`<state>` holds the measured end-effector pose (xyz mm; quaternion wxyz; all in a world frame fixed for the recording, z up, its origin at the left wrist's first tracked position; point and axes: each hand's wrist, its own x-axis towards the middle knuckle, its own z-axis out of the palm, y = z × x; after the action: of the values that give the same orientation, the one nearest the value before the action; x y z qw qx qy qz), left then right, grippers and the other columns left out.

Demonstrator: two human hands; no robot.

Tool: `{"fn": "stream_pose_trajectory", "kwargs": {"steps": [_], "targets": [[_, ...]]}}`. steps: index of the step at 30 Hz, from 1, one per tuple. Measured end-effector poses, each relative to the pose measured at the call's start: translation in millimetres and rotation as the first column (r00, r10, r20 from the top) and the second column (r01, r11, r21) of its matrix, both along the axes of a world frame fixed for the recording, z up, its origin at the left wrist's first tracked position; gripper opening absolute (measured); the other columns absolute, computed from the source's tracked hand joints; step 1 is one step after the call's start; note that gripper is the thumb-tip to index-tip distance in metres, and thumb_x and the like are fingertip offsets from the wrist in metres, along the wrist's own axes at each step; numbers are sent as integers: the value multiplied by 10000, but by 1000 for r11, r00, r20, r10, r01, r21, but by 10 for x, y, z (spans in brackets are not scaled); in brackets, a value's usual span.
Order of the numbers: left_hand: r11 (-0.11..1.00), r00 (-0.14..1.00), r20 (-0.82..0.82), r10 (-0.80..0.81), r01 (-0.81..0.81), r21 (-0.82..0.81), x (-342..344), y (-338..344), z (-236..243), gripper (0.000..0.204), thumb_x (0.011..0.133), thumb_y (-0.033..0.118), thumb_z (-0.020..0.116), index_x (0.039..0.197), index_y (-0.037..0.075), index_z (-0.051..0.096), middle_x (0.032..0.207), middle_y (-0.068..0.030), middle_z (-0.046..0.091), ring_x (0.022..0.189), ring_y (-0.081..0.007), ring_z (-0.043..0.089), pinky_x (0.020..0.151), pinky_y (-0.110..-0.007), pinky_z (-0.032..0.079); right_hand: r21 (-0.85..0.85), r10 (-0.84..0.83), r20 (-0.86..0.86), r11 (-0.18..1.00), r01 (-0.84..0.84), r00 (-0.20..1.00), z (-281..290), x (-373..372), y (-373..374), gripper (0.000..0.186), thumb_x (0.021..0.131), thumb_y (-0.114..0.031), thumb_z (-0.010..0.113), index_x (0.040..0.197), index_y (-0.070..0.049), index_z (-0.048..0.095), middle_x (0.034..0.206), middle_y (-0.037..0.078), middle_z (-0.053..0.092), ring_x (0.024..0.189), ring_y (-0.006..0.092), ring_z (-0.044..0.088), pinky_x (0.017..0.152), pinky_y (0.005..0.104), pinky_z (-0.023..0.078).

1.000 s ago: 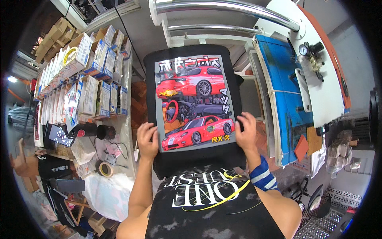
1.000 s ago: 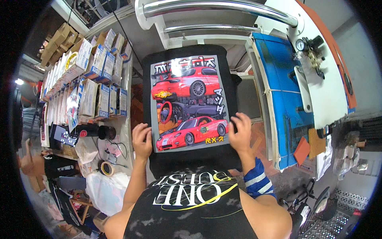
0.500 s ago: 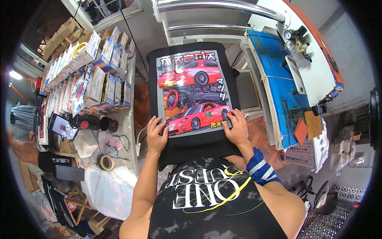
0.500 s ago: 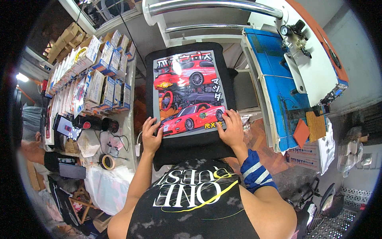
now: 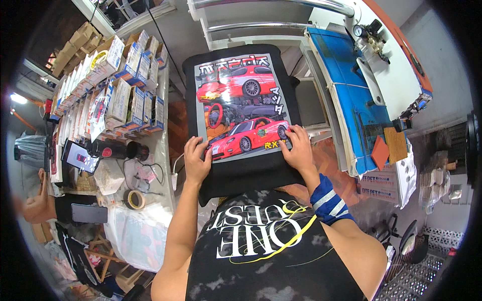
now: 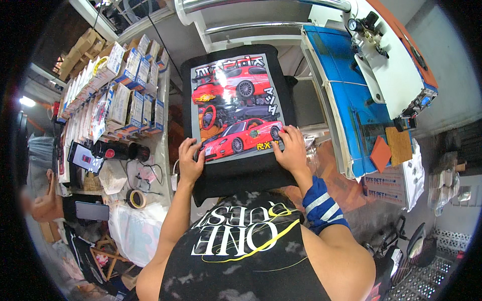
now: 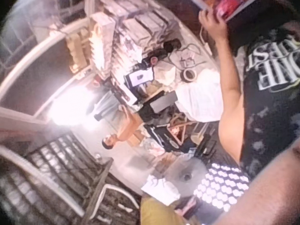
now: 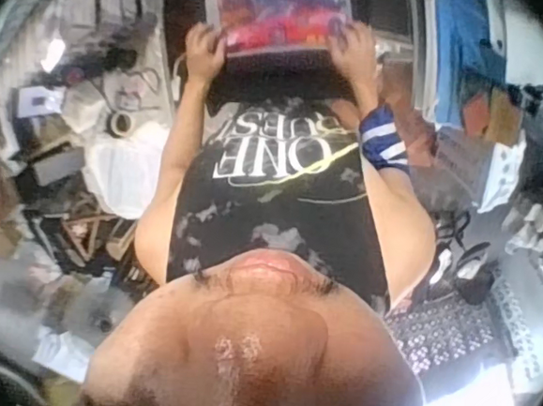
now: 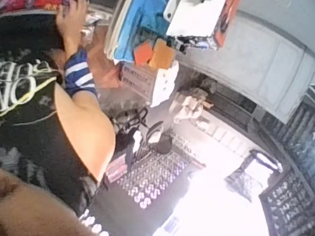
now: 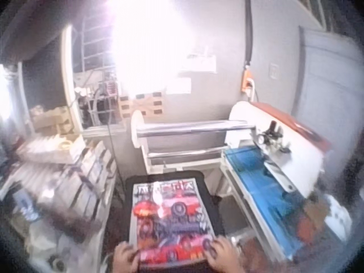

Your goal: The person places a black t-shirt on a heat press, aligns a printed transfer sheet with a red car graphic, and operates the press to apply the design. The person then removes the finished t-shirt and places it on a nearby chair.

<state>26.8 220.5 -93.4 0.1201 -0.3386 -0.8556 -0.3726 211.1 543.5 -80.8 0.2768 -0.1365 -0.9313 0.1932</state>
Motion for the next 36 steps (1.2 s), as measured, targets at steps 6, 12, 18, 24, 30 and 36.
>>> {"fn": "stream_pose_trajectory", "kwargs": {"steps": [6,12,18,24,30,36], "targets": [[974,980,193,53,-94,206,-480,-48,-140,177,856,116,742,1021,53,731,1082,-117,691,1060,-294,649,951,-394,501,-406,-374,-59,856,320,926,-295,-65,584,176,902,-199,726,896,-25,703,927,147,713,960,314,681,858,419,527],[874,54,978,-202,-441,205,-724,-484,-591,468,1032,429,616,1333,69,624,1223,-77,696,1050,-183,687,890,-327,550,-865,20,462,-213,455,887,-325,80,1000,427,989,-423,686,1122,-18,686,1072,160,741,1011,225,715,947,356,568],[842,260,933,-250,-417,342,-526,-881,-336,365,1001,241,695,1289,26,631,1119,-56,720,964,-153,692,803,-285,551,-981,-228,67,-193,22,971,-210,234,1040,272,938,-87,737,1184,-10,649,1065,109,692,1019,239,674,969,365,537],[842,509,833,-218,-334,424,-487,-1226,-267,427,959,101,722,1367,18,626,1167,-69,717,1039,-119,668,829,-270,551,-944,-433,29,284,167,901,-457,333,1102,367,872,-23,767,1222,-60,661,1079,102,696,1034,226,664,925,352,521],[893,517,851,-88,-338,298,-379,-1051,58,376,908,19,744,1283,23,714,1077,0,715,794,-30,586,678,-183,452,-991,-451,7,118,67,892,-488,433,1140,271,925,17,715,1186,-4,643,1156,126,703,1056,212,664,974,332,536],[858,534,825,-182,-324,399,-335,-1041,39,396,913,-18,717,1308,9,696,1013,29,709,737,-8,552,631,-159,412,-990,-458,-14,130,51,889,-483,429,1156,245,942,20,697,1177,-3,631,1126,129,707,1034,201,670,961,314,537]]}}
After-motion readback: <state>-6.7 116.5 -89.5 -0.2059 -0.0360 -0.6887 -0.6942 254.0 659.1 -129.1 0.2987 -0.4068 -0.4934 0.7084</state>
